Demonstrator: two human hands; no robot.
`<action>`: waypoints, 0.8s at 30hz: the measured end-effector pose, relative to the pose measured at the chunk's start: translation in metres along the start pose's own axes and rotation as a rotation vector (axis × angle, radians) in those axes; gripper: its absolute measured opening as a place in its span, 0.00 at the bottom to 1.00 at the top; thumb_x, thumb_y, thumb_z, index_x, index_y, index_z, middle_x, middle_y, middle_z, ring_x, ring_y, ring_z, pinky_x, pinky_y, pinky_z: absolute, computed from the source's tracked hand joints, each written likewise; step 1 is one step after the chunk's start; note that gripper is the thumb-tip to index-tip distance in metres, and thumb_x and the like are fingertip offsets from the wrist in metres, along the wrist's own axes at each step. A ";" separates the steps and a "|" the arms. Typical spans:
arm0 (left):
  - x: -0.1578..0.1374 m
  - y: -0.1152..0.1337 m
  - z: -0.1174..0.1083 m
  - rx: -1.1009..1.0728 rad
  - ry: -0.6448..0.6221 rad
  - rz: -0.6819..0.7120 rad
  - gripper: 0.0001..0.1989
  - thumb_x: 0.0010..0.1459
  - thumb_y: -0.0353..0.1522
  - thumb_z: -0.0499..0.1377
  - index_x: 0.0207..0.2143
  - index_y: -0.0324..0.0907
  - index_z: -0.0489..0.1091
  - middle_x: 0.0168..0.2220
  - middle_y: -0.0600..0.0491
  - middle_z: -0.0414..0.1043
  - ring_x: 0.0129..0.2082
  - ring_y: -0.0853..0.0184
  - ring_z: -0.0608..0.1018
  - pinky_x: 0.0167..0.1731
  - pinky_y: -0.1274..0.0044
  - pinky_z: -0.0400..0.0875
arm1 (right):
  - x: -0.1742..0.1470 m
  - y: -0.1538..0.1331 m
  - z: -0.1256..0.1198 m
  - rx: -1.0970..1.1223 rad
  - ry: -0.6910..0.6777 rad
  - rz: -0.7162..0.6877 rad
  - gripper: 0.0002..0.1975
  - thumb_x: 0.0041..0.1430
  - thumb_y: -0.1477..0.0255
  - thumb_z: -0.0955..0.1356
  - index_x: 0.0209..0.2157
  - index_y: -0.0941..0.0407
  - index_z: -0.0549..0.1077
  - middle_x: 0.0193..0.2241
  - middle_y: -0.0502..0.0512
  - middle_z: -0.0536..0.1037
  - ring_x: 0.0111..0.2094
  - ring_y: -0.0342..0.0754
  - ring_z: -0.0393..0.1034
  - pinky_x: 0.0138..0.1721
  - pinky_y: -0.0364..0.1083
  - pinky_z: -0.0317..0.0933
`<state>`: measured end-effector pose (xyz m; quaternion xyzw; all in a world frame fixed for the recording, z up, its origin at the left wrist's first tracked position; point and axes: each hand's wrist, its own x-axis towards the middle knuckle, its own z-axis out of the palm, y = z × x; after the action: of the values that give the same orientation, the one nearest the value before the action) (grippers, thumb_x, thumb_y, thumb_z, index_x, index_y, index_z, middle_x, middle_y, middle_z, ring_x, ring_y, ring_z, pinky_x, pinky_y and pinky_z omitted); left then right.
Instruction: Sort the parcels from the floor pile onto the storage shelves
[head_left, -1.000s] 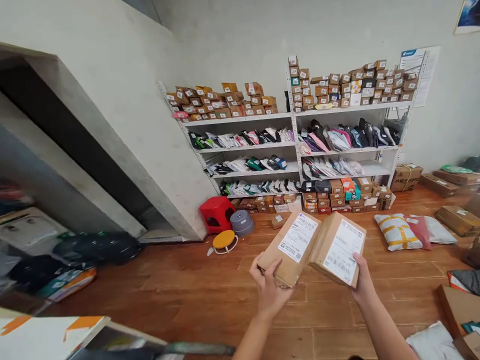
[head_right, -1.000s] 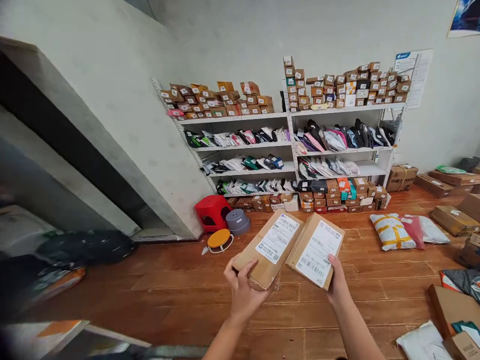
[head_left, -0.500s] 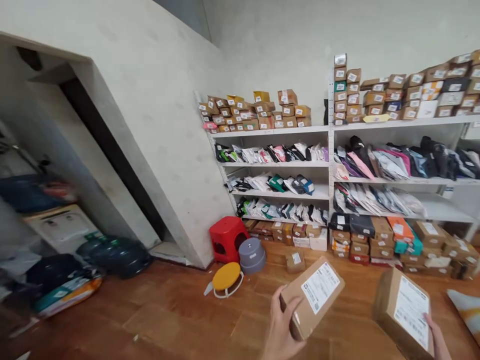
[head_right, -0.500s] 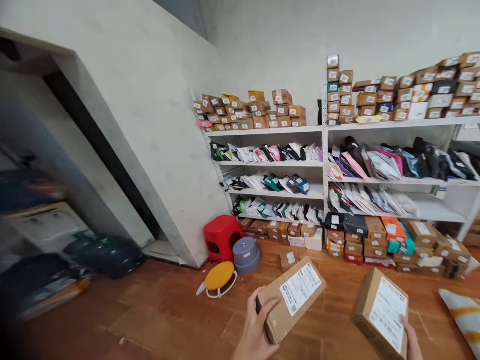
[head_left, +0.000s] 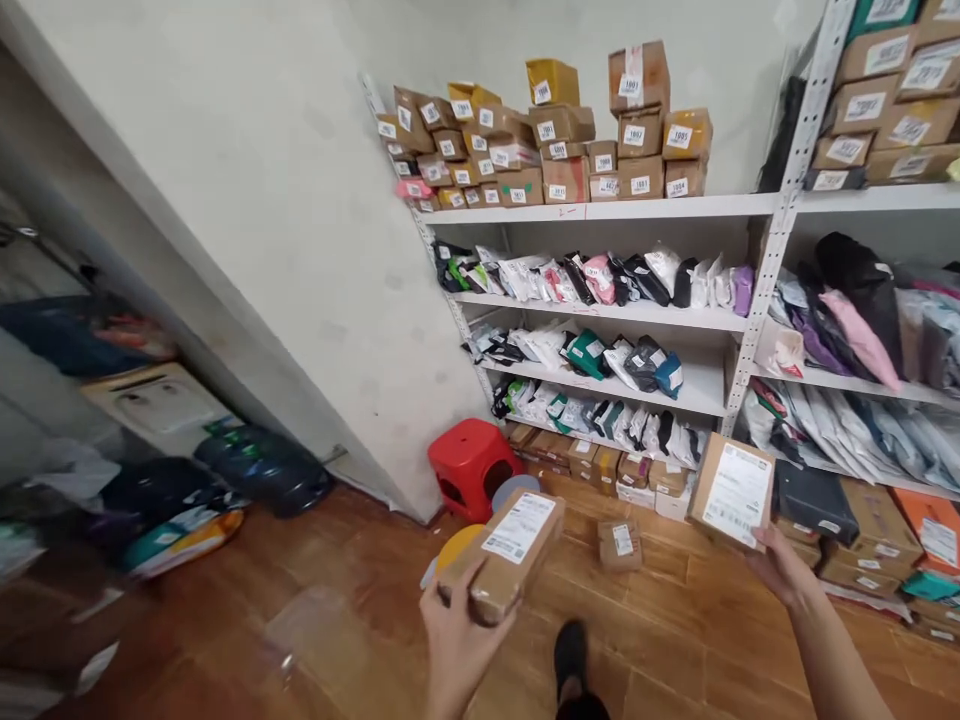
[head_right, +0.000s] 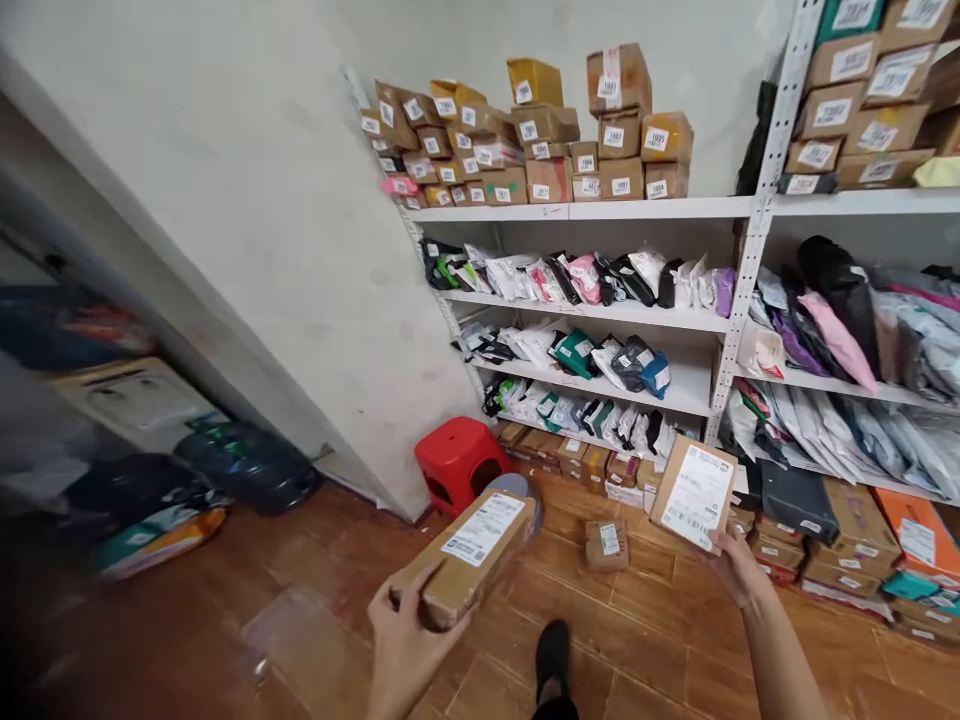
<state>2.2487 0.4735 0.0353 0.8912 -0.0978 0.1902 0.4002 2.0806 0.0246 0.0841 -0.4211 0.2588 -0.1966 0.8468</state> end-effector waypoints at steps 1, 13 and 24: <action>0.031 -0.011 0.007 0.009 0.001 0.000 0.34 0.45 0.46 0.69 0.55 0.46 0.71 0.58 0.43 0.54 0.63 0.41 0.65 0.65 0.49 0.65 | 0.021 0.003 0.008 0.007 0.044 -0.035 0.39 0.30 0.64 0.82 0.50 0.54 0.79 0.41 0.62 0.86 0.54 0.68 0.77 0.57 0.66 0.70; 0.424 0.025 0.127 -0.272 0.307 0.052 0.40 0.41 0.46 0.71 0.56 0.44 0.67 0.58 0.43 0.52 0.65 0.43 0.62 0.67 0.50 0.62 | 0.214 0.038 0.086 0.266 0.393 -0.085 0.31 0.43 0.55 0.76 0.52 0.45 0.77 0.34 0.55 0.86 0.33 0.61 0.81 0.31 0.57 0.76; 0.681 0.095 0.164 -0.457 0.500 0.326 0.39 0.41 0.35 0.75 0.55 0.46 0.64 0.61 0.44 0.48 0.67 0.48 0.61 0.68 0.57 0.60 | 0.376 -0.093 0.274 0.141 0.178 -0.267 0.28 0.43 0.52 0.74 0.46 0.49 0.77 0.37 0.56 0.86 0.41 0.65 0.80 0.48 0.65 0.74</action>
<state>2.8793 0.2724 0.2837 0.6775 -0.1775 0.4363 0.5648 2.5319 -0.0678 0.1973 -0.3722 0.2602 -0.3617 0.8142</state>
